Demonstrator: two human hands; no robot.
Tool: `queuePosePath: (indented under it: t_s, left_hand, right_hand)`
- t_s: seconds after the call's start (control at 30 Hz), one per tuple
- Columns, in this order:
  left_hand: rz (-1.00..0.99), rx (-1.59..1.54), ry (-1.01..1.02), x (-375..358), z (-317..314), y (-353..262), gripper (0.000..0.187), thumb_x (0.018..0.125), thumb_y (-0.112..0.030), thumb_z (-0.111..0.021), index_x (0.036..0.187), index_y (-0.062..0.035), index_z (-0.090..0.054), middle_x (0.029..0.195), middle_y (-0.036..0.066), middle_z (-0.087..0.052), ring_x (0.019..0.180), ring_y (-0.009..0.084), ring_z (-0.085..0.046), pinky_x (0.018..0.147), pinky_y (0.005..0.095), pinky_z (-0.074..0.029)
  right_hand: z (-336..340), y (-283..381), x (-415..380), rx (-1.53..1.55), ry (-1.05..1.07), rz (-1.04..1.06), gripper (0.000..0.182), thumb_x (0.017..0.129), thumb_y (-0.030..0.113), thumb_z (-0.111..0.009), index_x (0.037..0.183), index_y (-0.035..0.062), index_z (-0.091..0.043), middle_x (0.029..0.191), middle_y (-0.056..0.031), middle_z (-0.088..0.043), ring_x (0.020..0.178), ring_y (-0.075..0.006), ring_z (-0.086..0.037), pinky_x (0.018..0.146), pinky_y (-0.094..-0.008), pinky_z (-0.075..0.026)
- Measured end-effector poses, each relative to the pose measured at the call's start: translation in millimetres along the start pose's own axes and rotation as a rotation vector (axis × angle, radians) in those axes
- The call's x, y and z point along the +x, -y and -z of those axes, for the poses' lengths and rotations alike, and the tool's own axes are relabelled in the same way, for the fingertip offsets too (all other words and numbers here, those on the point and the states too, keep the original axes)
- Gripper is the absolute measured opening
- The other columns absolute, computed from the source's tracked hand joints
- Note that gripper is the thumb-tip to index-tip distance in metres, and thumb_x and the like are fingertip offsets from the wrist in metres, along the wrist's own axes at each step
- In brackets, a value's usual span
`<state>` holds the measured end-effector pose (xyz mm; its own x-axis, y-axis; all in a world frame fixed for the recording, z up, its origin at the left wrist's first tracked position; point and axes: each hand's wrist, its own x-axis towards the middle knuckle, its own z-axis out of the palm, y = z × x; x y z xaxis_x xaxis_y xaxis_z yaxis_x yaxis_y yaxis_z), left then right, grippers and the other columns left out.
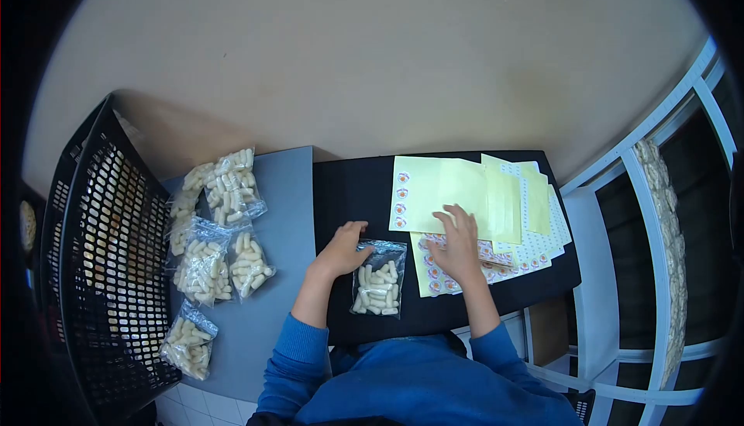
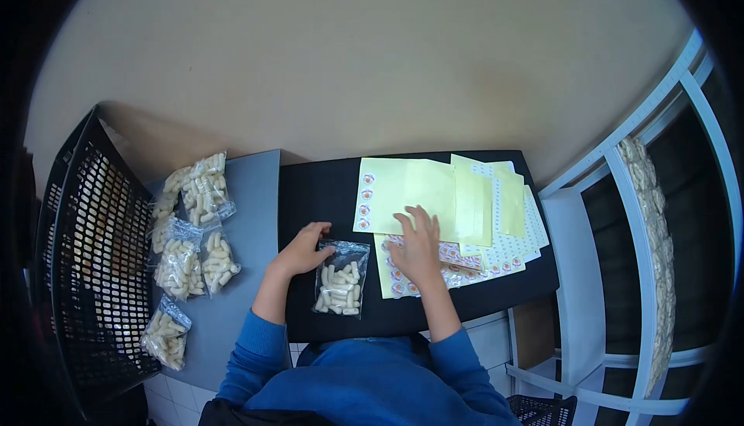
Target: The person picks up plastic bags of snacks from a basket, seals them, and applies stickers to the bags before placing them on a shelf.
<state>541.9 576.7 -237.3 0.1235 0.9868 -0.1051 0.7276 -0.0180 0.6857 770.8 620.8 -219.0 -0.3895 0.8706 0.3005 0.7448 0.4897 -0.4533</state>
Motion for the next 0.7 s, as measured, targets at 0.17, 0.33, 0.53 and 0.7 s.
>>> queuePosePath:
  t_s: [0.17,0.33,0.53,0.7]
  left_hand:
    - [0.069,-0.222,-0.130,24.9,-5.8,-5.6,0.043,0.079,-0.016,-0.054,0.113,0.0053,-0.042,0.105,0.019,-0.052,0.087,0.0257,-0.056,0.078,0.0308,-0.044]
    - [0.170,-0.322,-0.115,44.9,-13.9,-11.4,0.047,0.082,-0.026,-0.049,0.113,0.0079,-0.042,0.106,0.024,-0.051,0.095,0.0302,-0.053,0.082,0.0336,-0.042]
    - [0.319,-0.749,-0.106,58.5,-10.5,-8.1,0.052,0.086,-0.036,-0.042,0.118,0.0051,-0.038,0.111,0.017,-0.050,0.098,0.0211,-0.051,0.083,0.0316,-0.040]
    - [0.065,-1.436,-0.107,49.6,1.7,-41.1,0.031,0.085,-0.019,-0.049,0.108,0.0008,-0.043,0.105,0.009,-0.052,0.098,0.0151,-0.050,0.083,0.0307,-0.041]
  right_hand:
    - [-22.0,17.8,22.6,0.023,0.067,0.015,0.054,0.057,0.010,-0.064,0.109,0.0081,-0.047,0.118,-0.0132,-0.040,0.117,-0.0325,-0.031,0.098,-0.0494,-0.019]
    - [-49.3,9.9,29.3,-0.116,0.027,-0.006,0.046,0.061,0.002,-0.057,0.105,0.0065,-0.049,0.115,-0.0126,-0.043,0.115,-0.0311,-0.034,0.097,-0.0493,-0.021]
    - [-29.1,19.0,28.0,0.158,-0.294,0.169,0.021,0.065,-0.002,-0.057,0.082,0.0074,-0.060,0.101,-0.0102,-0.055,0.101,-0.0294,-0.050,0.091,-0.0477,-0.032]
    - [-8.7,32.6,8.6,0.249,-0.458,0.428,0.018,0.061,-0.004,-0.061,0.073,0.0099,-0.062,0.091,-0.0069,-0.060,0.092,-0.0240,-0.056,0.089,-0.0426,-0.036]
